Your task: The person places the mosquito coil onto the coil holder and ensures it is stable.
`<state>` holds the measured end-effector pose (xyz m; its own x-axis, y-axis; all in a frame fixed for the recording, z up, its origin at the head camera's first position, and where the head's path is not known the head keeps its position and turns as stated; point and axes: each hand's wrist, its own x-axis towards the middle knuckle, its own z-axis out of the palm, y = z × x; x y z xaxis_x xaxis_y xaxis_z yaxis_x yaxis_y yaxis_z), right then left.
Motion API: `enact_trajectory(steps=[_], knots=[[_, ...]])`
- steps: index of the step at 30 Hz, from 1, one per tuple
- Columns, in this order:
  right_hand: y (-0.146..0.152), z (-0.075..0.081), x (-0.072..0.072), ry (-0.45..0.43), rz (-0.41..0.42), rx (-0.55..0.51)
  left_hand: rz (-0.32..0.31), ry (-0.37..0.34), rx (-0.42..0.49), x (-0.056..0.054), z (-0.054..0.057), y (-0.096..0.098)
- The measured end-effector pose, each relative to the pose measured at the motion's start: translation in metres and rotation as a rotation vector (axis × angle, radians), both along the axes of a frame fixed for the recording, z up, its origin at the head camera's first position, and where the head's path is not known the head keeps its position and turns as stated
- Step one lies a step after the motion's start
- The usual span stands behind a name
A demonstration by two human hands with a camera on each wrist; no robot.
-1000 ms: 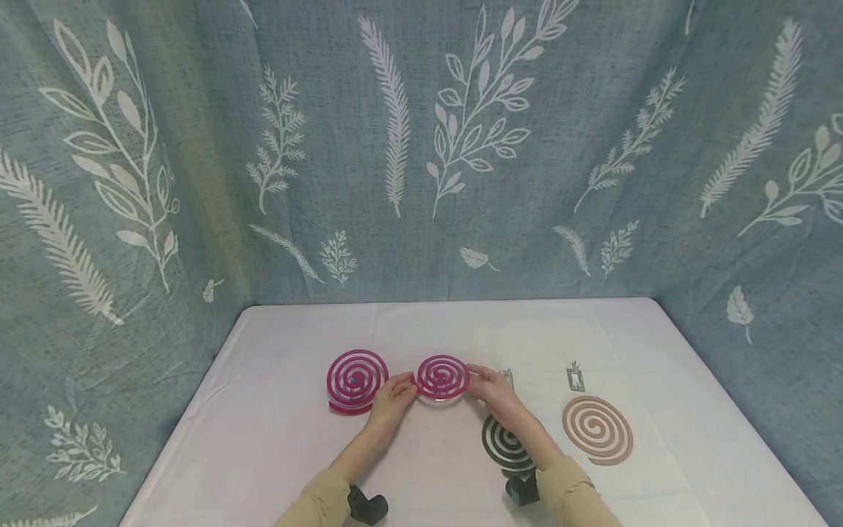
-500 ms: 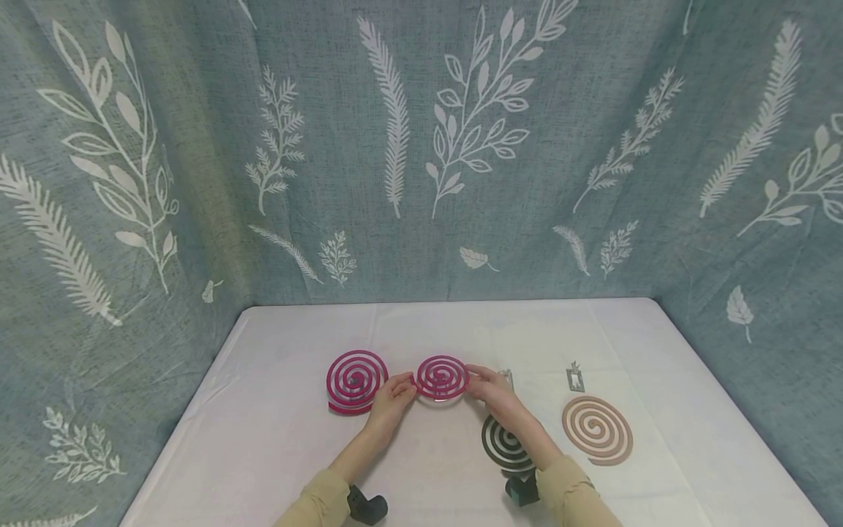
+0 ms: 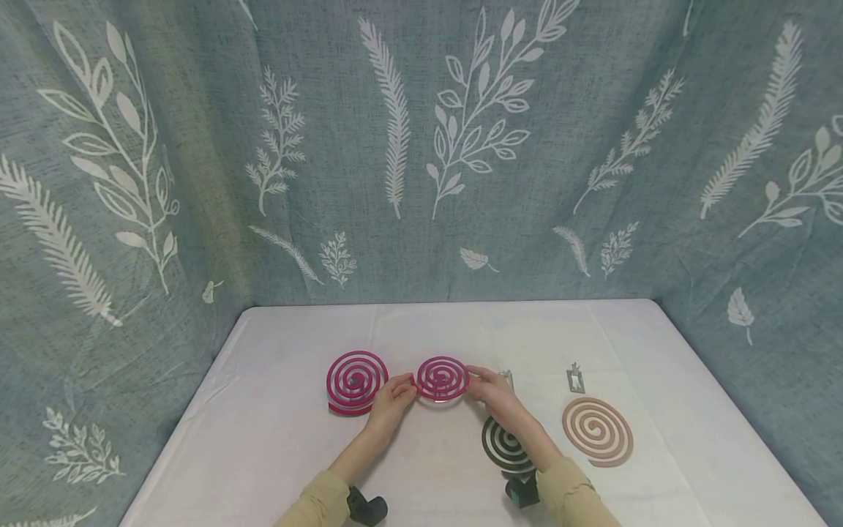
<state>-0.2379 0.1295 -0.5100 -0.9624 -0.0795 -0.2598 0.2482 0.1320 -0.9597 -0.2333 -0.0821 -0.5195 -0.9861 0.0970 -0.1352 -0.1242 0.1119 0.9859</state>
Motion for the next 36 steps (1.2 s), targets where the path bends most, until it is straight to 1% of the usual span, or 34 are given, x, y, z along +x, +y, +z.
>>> enact_trajectory(steps=[2, 6, 8, 10, 14, 16, 19, 27, 36], knots=[[0.0, 0.0, 0.0, 0.002, -0.006, -0.008, -0.004, 0.002, 0.006, 0.001, 0.003, 0.0], [-0.001, -0.002, 0.0, 0.004, -0.021, -0.016, -0.011, 0.007, 0.01, 0.009, 0.019, 0.0], [-0.002, -0.002, -0.001, 0.006, -0.027, -0.016, -0.012, 0.008, 0.01, 0.01, 0.023, 0.0], [-0.002, -0.003, -0.001, 0.009, -0.027, -0.012, -0.011, 0.011, 0.012, 0.008, 0.017, -0.001], [-0.002, -0.002, 0.0, 0.013, -0.026, -0.013, -0.006, 0.011, 0.015, 0.001, -0.001, -0.002], [-0.002, -0.002, 0.0, 0.015, -0.026, -0.013, -0.005, 0.012, 0.011, -0.001, -0.004, -0.002], [-0.003, -0.002, 0.0, 0.015, -0.029, -0.011, -0.006, 0.014, 0.011, -0.001, -0.003, -0.002], [-0.004, -0.002, 0.002, 0.007, -0.022, -0.007, -0.012, 0.006, 0.005, -0.002, -0.007, -0.003], [-0.002, -0.003, 0.002, 0.009, -0.007, -0.006, -0.005, 0.027, -0.004, 0.0, -0.004, -0.003]])
